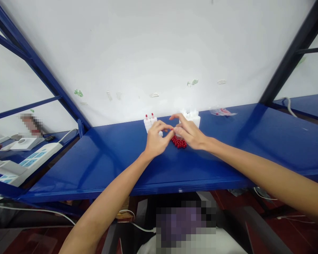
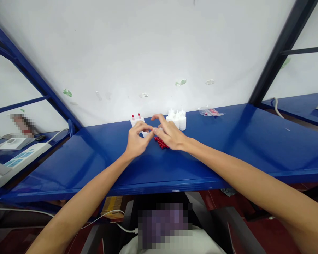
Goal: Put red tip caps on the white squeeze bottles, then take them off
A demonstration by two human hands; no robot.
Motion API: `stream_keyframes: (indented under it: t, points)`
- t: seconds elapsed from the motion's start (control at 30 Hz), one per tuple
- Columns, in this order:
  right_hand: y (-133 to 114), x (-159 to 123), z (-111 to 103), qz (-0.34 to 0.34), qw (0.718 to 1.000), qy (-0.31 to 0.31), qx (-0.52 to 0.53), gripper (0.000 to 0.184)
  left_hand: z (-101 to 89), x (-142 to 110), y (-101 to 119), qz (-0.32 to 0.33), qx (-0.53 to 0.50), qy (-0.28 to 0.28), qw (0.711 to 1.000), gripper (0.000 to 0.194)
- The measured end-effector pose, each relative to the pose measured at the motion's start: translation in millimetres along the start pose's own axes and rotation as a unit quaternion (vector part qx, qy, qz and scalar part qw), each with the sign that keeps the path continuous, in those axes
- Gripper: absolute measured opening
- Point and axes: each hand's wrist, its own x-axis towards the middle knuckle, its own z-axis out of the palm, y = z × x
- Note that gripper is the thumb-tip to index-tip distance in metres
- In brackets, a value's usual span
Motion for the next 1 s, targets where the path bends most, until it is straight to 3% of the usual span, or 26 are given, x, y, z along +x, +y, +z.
stream_keyframes:
  t: [0.1, 0.2, 0.4, 0.6, 0.83, 0.93, 1.0]
  points:
    - [7.8, 1.1, -7.7, 0.024, 0.996, 0.020, -0.081, 0.027, -14.1, 8.7, -20.4, -0.088, -0.002, 0.093, 0.992, 0.015]
    - [17.5, -0.6, -12.2, 0.041, 0.986, -0.022, -0.159, 0.023, -27.6, 11.7, -45.6, -0.141, 0.006, 0.118, 0.983, 0.023]
    - [30.4, -4.3, -10.5, 0.067, 0.981, -0.064, -0.170, 0.019, -30.9, 7.2, -63.2, -0.208, 0.043, 0.056, 0.976, 0.027]
    - [34.5, -1.1, -10.2, 0.083, 0.979, -0.066, -0.174, 0.017, -26.1, 6.7, -64.1, -0.191, 0.066, -0.014, 0.979, 0.032]
    - [45.9, -3.0, 2.9, 0.067, 0.986, 0.044, -0.145, 0.016, -21.6, 6.4, -62.7, -0.171, 0.067, -0.056, 0.981, 0.033]
    - [48.3, -5.6, 6.2, 0.081, 0.990, 0.054, -0.106, 0.016, -22.7, 6.1, -58.4, -0.162, 0.084, -0.056, 0.982, 0.038]
    - [50.0, -6.7, 6.7, 0.099, 0.992, 0.047, -0.064, 0.015, -25.5, 6.0, -56.3, -0.146, 0.109, -0.071, 0.981, 0.028]
